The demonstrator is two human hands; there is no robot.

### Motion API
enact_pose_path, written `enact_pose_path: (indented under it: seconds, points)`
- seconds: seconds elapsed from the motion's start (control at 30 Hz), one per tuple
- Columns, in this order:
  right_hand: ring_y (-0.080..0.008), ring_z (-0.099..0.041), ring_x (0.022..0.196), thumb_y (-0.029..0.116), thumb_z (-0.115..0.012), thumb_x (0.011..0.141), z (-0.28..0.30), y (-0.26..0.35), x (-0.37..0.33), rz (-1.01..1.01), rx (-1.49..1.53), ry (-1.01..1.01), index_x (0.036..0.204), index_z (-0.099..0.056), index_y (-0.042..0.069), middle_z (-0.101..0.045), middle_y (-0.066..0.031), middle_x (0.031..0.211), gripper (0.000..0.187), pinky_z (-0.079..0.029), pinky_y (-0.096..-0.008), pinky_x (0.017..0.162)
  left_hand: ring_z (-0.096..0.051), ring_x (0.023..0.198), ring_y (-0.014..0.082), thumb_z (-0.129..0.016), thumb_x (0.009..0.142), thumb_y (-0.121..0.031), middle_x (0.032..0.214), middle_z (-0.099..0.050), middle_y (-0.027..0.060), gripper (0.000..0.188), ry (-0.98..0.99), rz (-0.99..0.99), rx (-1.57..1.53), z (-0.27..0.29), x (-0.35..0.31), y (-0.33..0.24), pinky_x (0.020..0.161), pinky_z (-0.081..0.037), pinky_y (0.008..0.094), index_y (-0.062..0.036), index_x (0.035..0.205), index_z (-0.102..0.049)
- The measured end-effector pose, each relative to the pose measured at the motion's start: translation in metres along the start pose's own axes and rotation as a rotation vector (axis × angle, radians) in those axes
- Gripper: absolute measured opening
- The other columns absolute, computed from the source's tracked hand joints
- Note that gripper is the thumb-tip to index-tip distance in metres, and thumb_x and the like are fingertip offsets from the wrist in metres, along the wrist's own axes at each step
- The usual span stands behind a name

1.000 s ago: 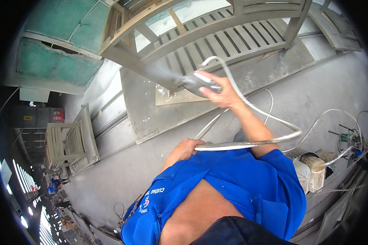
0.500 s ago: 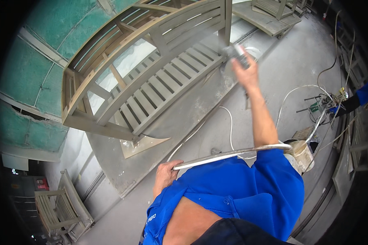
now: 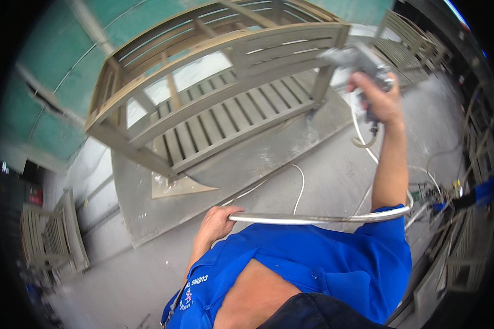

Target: The person uses a spray gun to apply a light-colored coating to a wooden furniture frame. They move around the frame to cover multiple sides and sections, including the slats and frame edges.

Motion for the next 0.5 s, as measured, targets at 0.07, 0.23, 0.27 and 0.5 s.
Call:
enact_pose_path:
  seconds: [0.07, 0.23, 0.27, 0.5]
  points:
    - [-0.0064, -0.062, 0.066, 0.029, -0.073, 0.095, 0.009, 0.017, 0.021, -0.004, -0.133, -0.203, 0.108, -0.071, 0.007, -0.071, -0.0025, 0.083, 0.025, -0.042, -0.0204, 0.048, -0.07, 0.095, 0.0392, -0.067, 0.079, -0.002, 0.098, -0.075, 0.0162, 0.039, 0.019, 0.038, -0.039, -0.002, -0.006, 0.007, 0.085, -0.054, 0.0468, -0.0142, 0.115, -0.074]
    - [-0.0061, -0.061, 0.066, 0.027, -0.072, 0.097, -0.087, 0.057, 0.016, 0.086, 0.052, 0.022, 0.098, -0.071, 0.006, -0.07, -0.0024, 0.08, 0.021, -0.04, -0.0203, 0.046, -0.068, 0.101, 0.0406, -0.066, 0.071, 0.005, 0.104, -0.074, 0.0171, 0.056, -0.017, 0.18, -0.067, -0.005, -0.048, 0.029, 0.089, -0.053, 0.0477, -0.0151, 0.123, -0.071]
    - [-0.0061, -0.061, 0.066, 0.027, -0.072, 0.097, -0.118, 0.065, 0.003, 0.088, 0.096, 0.096, 0.098, -0.071, 0.006, -0.07, -0.0023, 0.08, 0.021, -0.041, -0.0202, 0.046, -0.068, 0.101, 0.0412, -0.065, 0.069, 0.006, 0.104, -0.074, 0.0177, 0.058, -0.021, 0.203, -0.094, -0.004, -0.062, 0.034, 0.09, -0.053, 0.0481, -0.0149, 0.123, -0.071]
    - [-0.0121, -0.067, 0.08, 0.017, -0.065, 0.1, -0.348, 0.108, -0.045, 0.099, 0.667, 0.586, 0.151, -0.047, 0.006, -0.068, -0.007, 0.094, 0.055, -0.043, -0.0201, 0.044, -0.069, 0.1, 0.0415, -0.066, 0.073, 0.007, 0.104, -0.073, 0.0209, 0.052, -0.179, 0.35, -0.243, 0.027, -0.177, 0.079, 0.087, -0.054, 0.0461, -0.0111, 0.122, -0.071]
Point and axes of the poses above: each hand's wrist, its own x-axis towards the middle knuckle, its own z-axis out of the back of the hand, y = z × x, the point moved 6 cm from there along x, towards the middle knuckle
